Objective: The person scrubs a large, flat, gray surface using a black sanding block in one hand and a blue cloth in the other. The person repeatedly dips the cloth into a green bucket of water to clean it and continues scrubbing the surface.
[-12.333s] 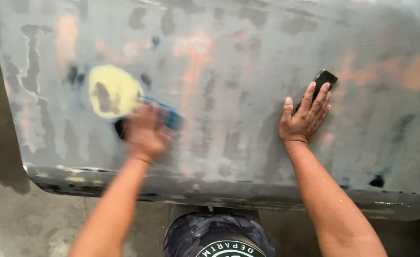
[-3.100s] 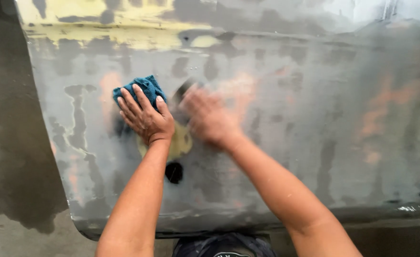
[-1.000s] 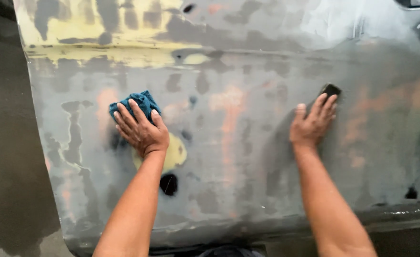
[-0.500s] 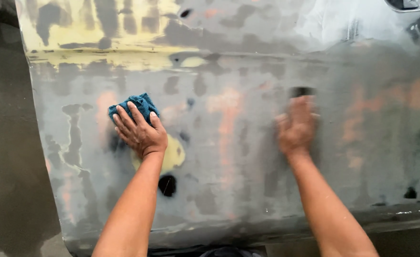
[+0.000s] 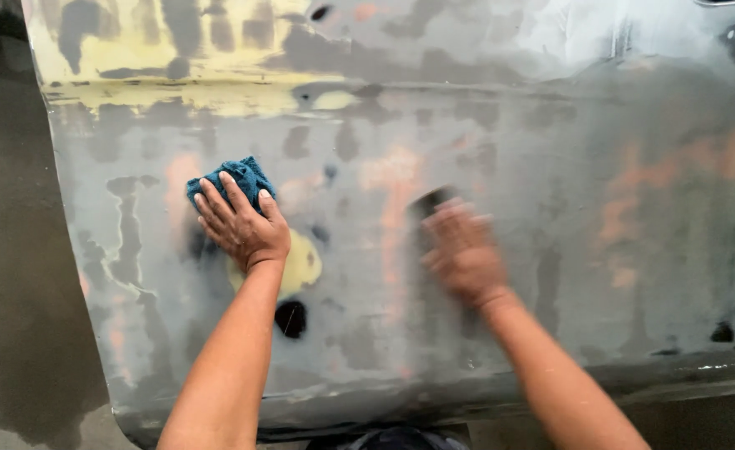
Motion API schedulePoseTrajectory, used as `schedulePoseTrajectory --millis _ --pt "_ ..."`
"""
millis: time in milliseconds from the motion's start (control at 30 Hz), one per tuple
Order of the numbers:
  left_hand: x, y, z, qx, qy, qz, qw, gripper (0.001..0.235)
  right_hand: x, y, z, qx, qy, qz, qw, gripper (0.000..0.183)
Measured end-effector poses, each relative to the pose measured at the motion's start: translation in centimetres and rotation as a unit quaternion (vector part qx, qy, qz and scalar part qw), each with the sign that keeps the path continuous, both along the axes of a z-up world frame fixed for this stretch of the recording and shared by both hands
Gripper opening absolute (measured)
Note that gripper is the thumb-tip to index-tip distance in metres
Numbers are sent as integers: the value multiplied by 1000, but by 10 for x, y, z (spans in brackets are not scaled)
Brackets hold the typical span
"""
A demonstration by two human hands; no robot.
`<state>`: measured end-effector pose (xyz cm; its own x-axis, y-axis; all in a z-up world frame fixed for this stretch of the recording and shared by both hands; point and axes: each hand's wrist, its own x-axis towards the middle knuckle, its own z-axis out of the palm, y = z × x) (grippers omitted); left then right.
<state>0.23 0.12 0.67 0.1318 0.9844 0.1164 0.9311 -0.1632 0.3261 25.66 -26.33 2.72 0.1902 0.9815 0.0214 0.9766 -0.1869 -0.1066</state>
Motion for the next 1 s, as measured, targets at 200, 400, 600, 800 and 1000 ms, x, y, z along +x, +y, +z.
schedulePoseTrajectory --millis 200,400,600,800,1000 --pt "-2 -1 -1 -2 12 3 1000 73 70 -34 -15 119 -2 -349 929 79" --pt "1 1 3 -2 19 -4 1000 72 58 -24 -2 80 47 -313 945 81" --pt "77 -66 -8 50 16 -209 976 76 60 -25 -5 72 37 -315 946 81" --pt "131 -169 16 -43 -55 -526 847 77 60 -27 -9 82 49 -318 943 75" --pt "8 -70 7 -7 24 -360 932 75 60 -27 -5 83 59 -314 944 75"
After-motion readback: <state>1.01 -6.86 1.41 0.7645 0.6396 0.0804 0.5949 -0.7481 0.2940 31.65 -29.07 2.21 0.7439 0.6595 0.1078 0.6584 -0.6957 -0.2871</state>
